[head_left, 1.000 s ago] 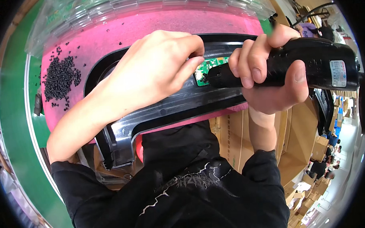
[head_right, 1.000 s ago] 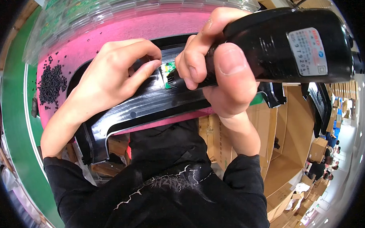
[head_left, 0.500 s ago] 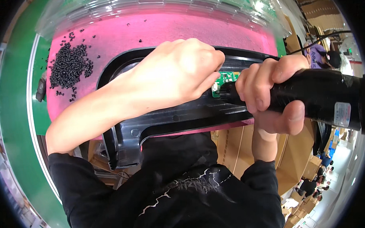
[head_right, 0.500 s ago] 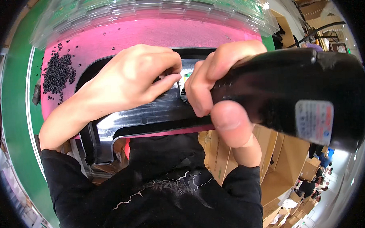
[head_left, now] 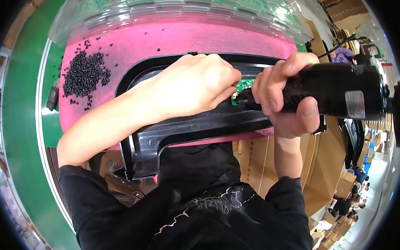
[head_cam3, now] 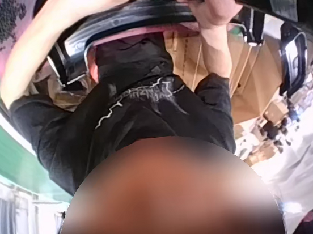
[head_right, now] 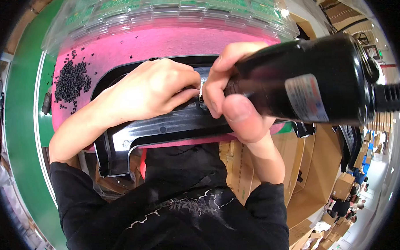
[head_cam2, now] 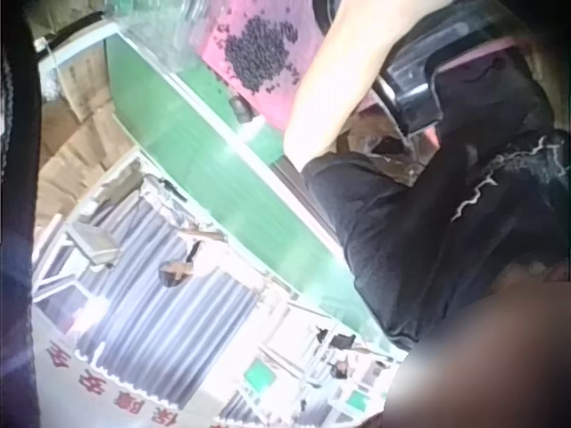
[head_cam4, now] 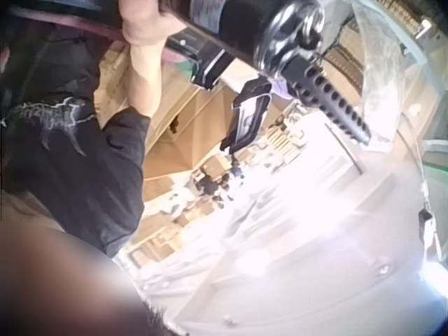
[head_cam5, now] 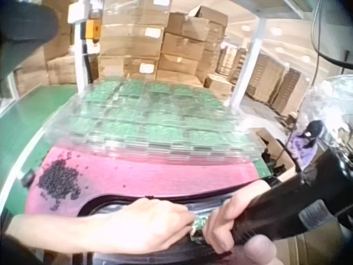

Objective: Install circuit boards into plastic housings and secure them with an electric screwdriver.

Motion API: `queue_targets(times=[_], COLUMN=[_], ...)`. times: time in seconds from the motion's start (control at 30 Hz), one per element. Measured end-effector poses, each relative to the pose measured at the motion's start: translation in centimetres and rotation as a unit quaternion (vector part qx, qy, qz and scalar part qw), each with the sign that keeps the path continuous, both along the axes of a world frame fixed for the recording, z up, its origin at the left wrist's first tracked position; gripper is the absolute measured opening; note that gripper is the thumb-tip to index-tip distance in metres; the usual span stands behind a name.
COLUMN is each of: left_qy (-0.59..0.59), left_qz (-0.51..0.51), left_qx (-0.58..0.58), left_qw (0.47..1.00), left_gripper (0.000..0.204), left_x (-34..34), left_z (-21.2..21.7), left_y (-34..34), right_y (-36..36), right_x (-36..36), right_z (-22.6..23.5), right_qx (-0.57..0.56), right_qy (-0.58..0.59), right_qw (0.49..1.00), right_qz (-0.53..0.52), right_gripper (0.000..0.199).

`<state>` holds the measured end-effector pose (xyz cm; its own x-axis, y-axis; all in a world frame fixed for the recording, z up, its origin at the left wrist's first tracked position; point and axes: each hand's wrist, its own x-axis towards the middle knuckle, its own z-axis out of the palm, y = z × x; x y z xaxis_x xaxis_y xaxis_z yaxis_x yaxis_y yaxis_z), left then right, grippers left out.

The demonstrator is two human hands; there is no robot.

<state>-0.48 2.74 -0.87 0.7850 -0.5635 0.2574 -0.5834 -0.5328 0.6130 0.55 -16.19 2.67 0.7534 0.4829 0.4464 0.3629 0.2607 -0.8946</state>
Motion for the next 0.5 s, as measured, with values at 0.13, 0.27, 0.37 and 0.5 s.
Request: queue_targets(times=[0.13,0.27,0.37,0.5], left_qy=[0.023,0.011,-0.011,0.028], left_qz=[-0.019,-0.053,-0.075,-0.077], left_qx=[0.013,-0.024,-0.092,-0.173], left_qw=[0.999,0.998,0.993,0.981], left_gripper=[0.018,0.016,0.012,0.012], left_x=[0.1,0.4,0.9,1.0], left_z=[0.4,-0.2,-0.1,0.6], left_y=[0.3,0.3,0.0,-0.2], right_y=[-0.5,-1.6,-2.6,-3.4], right_x=[-0.1,0.8,1.0,0.8], right_z=[0.1,-0.1,1.9,2.8], right_qx=[0.008,0.144,0.174,0.186], right_qy=[0.002,-0.047,-0.067,-0.055], right_qw=[1.000,0.986,0.975,0.971], right_qz=[-0.018,0.075,0.121,0.137], right_gripper=[0.054,0.054,0.054,0.054])
